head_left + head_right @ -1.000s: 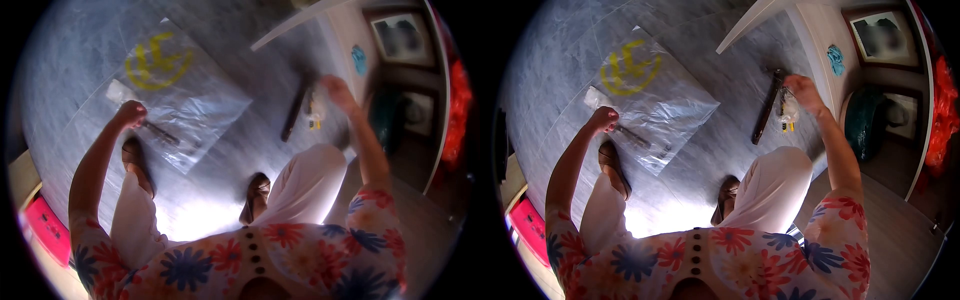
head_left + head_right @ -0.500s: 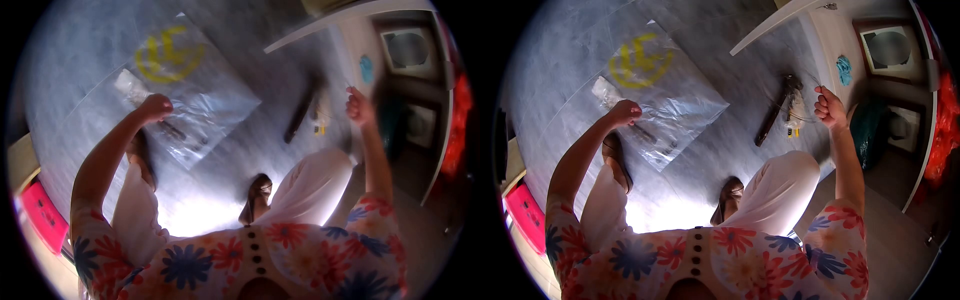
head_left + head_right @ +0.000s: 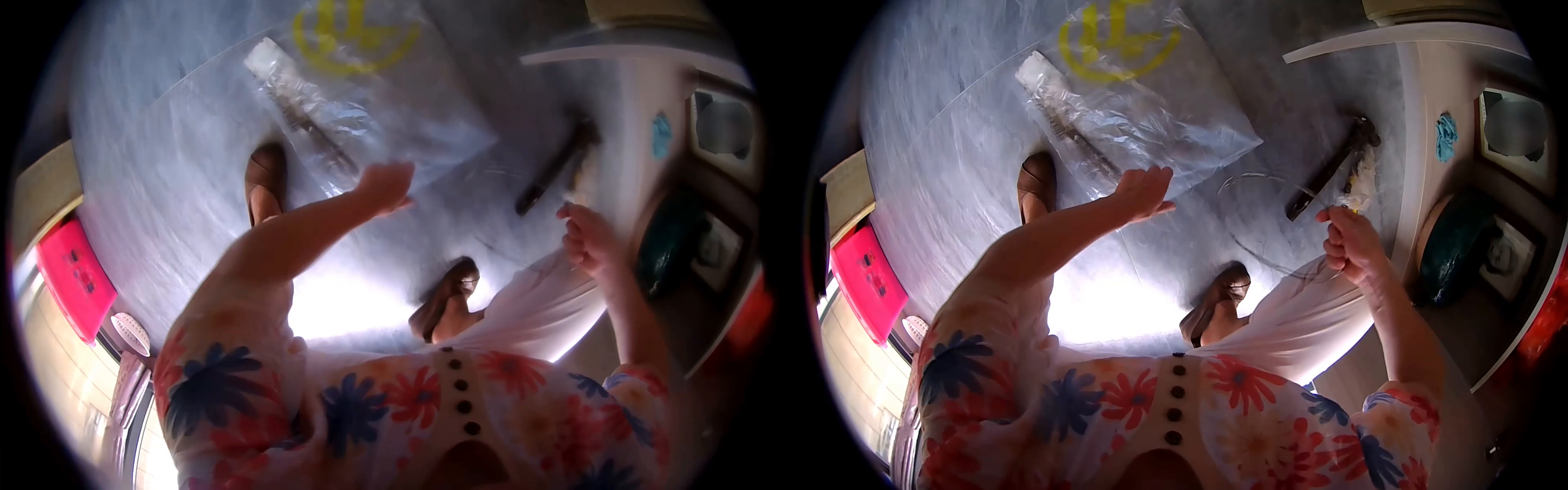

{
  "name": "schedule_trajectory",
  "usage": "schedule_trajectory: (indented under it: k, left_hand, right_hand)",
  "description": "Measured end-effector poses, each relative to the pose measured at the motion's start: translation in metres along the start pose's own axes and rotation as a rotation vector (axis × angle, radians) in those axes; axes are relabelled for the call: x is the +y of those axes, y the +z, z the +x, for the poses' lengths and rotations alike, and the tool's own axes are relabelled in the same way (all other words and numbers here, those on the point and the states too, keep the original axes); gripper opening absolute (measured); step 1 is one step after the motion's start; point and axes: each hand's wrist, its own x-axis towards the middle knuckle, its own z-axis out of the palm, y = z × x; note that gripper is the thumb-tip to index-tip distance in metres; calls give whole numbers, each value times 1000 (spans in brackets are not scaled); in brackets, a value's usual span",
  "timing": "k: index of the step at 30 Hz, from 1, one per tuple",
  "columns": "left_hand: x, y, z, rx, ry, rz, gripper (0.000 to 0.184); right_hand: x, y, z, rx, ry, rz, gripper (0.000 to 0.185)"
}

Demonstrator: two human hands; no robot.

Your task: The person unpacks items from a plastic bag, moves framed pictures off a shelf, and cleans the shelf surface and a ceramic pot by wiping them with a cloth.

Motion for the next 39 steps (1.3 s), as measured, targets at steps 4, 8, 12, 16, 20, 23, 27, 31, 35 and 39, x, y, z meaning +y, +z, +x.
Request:
schedule_trajectory:
  k: [4,8,12,16,20,23,27,31,35,39]
  left_hand:
    - [-8,30,32,95,-110,16,46]
    - [-7,24,24,65,-61,-15,39]
    - [13,15,22,155,0,-80,29]
    - [12,22,41,106,-28,-60,22]
    - [3,25,50,60,-79,-99,17]
    - [-5,17,52,27,-69,-181,16]
    - [-14,-32,29,31,72,-211,18]
    - [-15,-70,3,46,124,-199,17]
    - [-15,-85,-22,127,186,-300,13]
    - [-10,-99,-38,-38,193,-338,9]
  right_hand:
    - [13,12,-4,-15,37,52,18]
    - [20,13,-6,-6,49,99,19]
    - [28,6,-3,-28,44,160,20]
    - [29,4,-1,-24,47,175,21]
    - [32,2,-3,-28,49,212,20]
    - [32,5,-4,-52,89,234,18]
    - [53,6,13,-201,107,405,14]
    - [67,49,42,-313,119,588,12]
    - [82,108,89,-586,130,747,11]
    - [81,157,151,-696,68,811,13]
